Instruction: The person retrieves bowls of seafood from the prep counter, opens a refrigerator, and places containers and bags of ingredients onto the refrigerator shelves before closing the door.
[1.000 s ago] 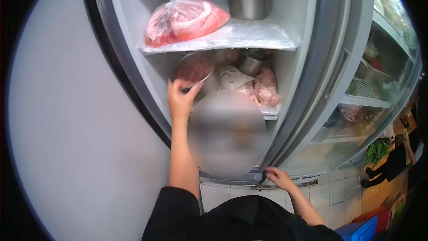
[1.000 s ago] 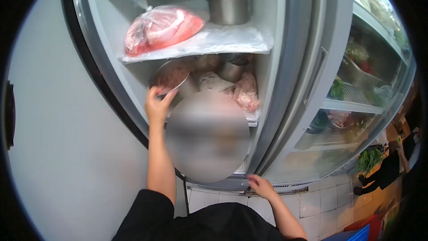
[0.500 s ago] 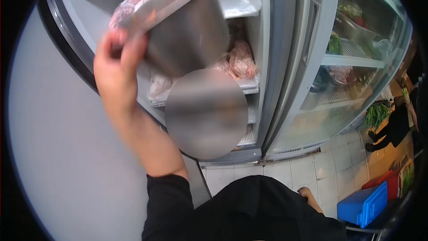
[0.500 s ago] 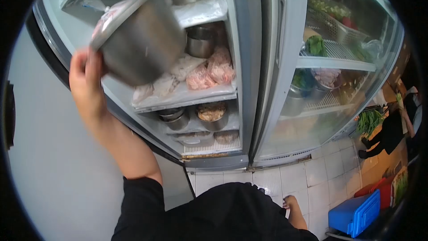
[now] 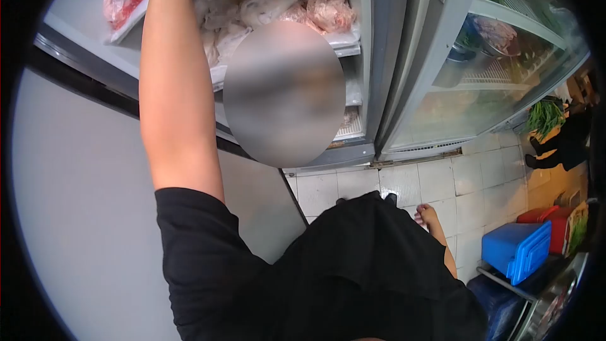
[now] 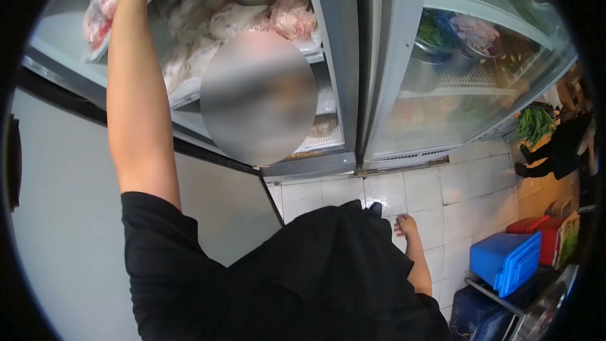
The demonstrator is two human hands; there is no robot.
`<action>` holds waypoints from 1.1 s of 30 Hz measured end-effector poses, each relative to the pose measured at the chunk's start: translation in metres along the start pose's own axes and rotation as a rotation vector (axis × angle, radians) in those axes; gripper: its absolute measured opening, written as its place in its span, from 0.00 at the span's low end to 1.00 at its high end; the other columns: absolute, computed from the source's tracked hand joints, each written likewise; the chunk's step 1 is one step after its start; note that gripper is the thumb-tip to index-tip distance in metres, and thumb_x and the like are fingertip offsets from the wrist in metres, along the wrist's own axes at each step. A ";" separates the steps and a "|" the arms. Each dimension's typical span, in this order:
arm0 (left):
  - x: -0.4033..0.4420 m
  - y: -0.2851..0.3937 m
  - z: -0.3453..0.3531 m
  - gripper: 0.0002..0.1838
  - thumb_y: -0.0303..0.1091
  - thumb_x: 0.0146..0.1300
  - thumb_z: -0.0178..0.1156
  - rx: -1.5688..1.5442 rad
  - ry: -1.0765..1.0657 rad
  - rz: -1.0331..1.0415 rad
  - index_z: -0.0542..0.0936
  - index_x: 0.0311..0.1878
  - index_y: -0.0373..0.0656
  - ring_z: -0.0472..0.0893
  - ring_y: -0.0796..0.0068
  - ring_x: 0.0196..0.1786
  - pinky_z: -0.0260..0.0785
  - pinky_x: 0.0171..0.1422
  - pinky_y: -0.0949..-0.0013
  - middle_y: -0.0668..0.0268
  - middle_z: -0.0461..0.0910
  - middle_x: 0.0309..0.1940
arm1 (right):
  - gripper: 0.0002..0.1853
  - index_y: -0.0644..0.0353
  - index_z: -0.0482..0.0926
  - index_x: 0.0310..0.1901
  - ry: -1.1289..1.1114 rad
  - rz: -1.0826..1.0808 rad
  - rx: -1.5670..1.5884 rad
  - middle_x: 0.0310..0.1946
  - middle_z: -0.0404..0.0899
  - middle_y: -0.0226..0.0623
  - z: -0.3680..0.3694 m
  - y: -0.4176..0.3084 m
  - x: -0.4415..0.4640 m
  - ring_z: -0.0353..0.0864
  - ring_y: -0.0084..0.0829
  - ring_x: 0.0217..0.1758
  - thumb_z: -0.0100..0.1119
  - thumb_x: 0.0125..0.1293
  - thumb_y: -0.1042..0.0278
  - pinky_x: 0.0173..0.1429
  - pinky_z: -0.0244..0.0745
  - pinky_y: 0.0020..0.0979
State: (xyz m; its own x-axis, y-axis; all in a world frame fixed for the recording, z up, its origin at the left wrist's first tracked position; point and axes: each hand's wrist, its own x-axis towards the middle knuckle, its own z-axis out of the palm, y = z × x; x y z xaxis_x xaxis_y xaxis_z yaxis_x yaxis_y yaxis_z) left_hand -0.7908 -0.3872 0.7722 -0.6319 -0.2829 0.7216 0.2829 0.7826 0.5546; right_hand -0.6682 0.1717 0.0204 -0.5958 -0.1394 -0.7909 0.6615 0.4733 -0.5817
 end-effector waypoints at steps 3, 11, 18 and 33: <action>0.010 0.003 -0.046 0.29 0.44 0.57 0.66 0.147 0.306 0.092 0.71 0.59 0.41 0.80 0.73 0.35 0.71 0.34 0.71 0.59 0.82 0.39 | 0.09 0.63 0.78 0.32 -0.160 -0.423 -0.444 0.20 0.77 0.41 -0.020 0.081 0.038 0.79 0.36 0.19 0.50 0.62 0.68 0.21 0.76 0.40; 0.074 -0.019 -0.148 0.39 0.62 0.50 0.66 0.732 0.289 -0.432 0.81 0.47 0.28 0.82 0.62 0.46 0.71 0.51 0.64 0.50 0.82 0.45 | 0.13 0.58 0.73 0.48 0.092 0.083 -0.177 0.31 0.80 0.45 -0.009 0.020 -0.069 0.81 0.38 0.25 0.50 0.64 0.65 0.28 0.76 0.42; 0.099 -0.082 -0.151 0.34 0.59 0.51 0.63 0.731 0.203 -0.122 0.82 0.48 0.35 0.83 0.53 0.45 0.71 0.52 0.60 0.50 0.83 0.43 | 0.15 0.57 0.71 0.52 0.057 0.050 -0.058 0.33 0.80 0.45 0.017 0.018 -0.054 0.82 0.39 0.26 0.50 0.66 0.64 0.30 0.77 0.45; -0.070 0.076 -0.104 0.11 0.31 0.58 0.69 -0.047 1.018 0.586 0.77 0.34 0.35 0.74 0.83 0.31 0.69 0.38 0.76 0.69 0.78 0.28 | 0.12 0.58 0.73 0.49 0.112 -0.166 0.277 0.34 0.81 0.41 -0.001 -0.031 -0.010 0.82 0.33 0.26 0.52 0.68 0.65 0.27 0.78 0.35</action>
State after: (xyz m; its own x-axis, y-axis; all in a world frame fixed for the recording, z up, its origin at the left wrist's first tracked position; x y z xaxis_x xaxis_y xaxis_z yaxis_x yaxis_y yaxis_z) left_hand -0.6497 -0.3658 0.8068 0.4654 -0.2160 0.8584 0.3784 0.9252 0.0276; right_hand -0.6829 0.1596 0.0465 -0.7418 -0.0904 -0.6645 0.6410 0.1954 -0.7422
